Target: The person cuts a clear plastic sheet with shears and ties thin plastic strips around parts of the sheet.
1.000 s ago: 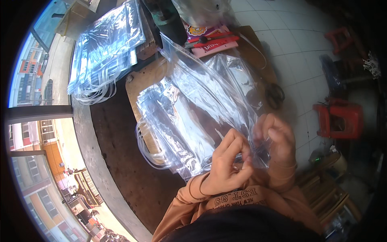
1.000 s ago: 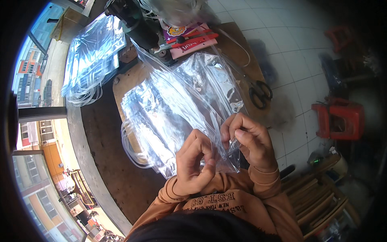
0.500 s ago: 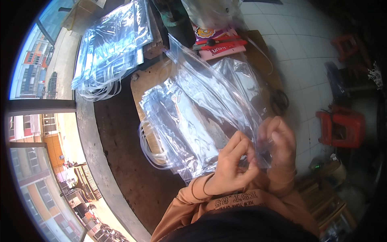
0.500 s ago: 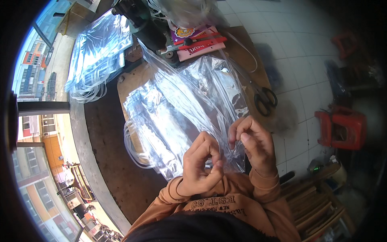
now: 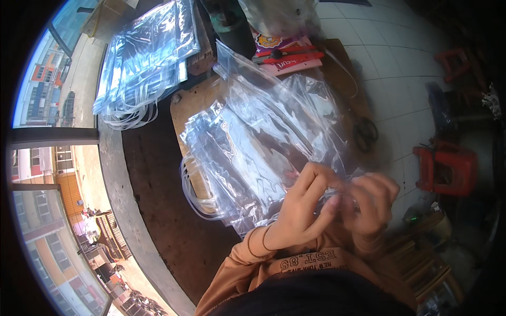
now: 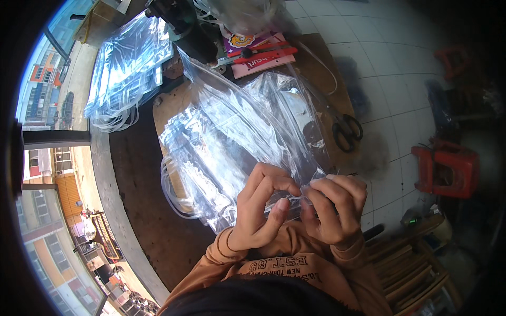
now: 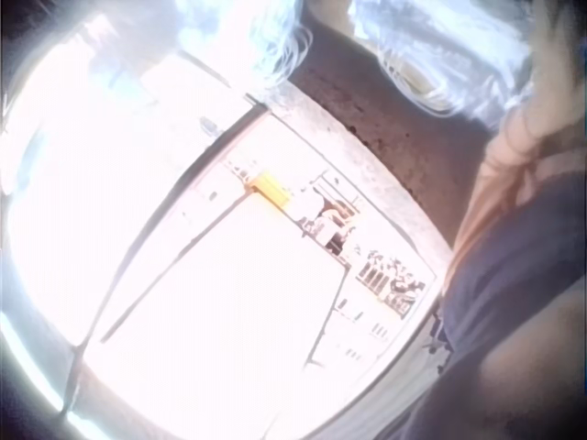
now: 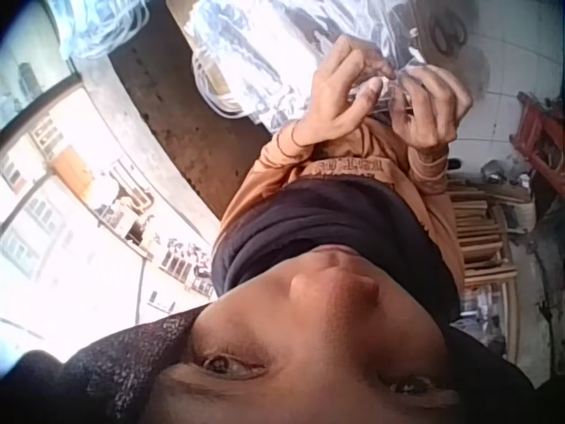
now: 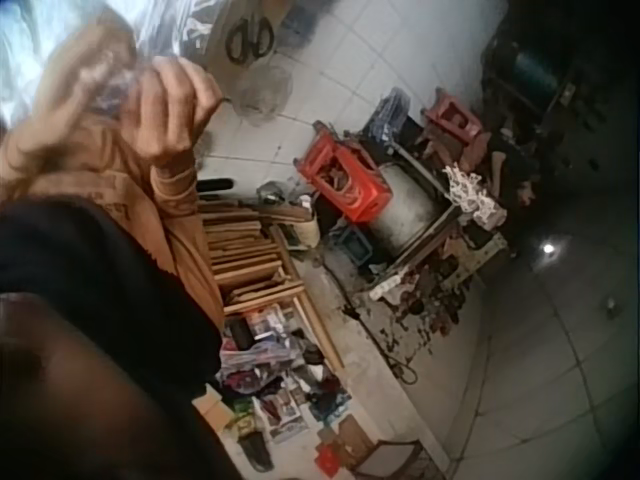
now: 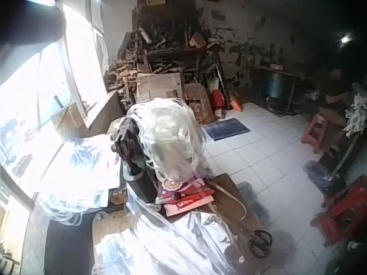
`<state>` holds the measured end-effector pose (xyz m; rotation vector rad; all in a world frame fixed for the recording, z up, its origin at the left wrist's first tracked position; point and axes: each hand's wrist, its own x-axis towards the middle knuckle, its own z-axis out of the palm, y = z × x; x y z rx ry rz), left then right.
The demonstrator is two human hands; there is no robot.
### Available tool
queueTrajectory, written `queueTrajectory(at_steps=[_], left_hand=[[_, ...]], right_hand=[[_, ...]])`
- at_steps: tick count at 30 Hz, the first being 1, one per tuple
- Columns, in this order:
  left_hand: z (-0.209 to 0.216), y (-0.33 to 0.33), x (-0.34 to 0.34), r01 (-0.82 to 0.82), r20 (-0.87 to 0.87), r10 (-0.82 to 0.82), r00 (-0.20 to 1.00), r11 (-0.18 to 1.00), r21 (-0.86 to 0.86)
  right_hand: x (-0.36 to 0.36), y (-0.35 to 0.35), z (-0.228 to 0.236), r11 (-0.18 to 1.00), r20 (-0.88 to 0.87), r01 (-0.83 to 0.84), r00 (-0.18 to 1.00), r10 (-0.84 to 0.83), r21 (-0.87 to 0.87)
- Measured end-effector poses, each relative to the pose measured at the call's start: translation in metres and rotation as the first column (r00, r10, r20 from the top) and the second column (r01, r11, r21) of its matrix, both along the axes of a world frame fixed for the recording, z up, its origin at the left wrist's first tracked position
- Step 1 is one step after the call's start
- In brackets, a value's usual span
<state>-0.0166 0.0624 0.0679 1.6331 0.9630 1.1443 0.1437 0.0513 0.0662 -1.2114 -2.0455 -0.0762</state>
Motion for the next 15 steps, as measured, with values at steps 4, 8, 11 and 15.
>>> queueTrajectory(at_steps=[4, 8, 11, 15], left_hand=[[0.017, 0.016, -0.016, -0.063, -0.434, 0.267, 0.86, 0.901, 0.428], [0.027, 0.034, -0.025, 0.0, -0.476, 0.27, 0.837, 0.869, 0.494], [0.032, 0.038, -0.023, -0.049, -0.428, 0.3, 0.853, 0.862, 0.505], [0.031, 0.037, -0.028, -0.038, -0.446, 0.288, 0.847, 0.87, 0.491]], right_hand=[[-0.004, 0.002, 0.019, 0.969, -0.342, -0.114, 0.939, 0.033, -0.22], [-0.004, 0.006, 0.023, 0.936, -0.611, -0.221, 0.792, 0.009, -0.273], [-0.004, 0.004, 0.021, 0.912, -0.704, -0.273, 0.709, -0.025, -0.307], [-0.003, 0.004, 0.017, 0.885, -0.729, -0.32, 0.683, -0.033, -0.34]])
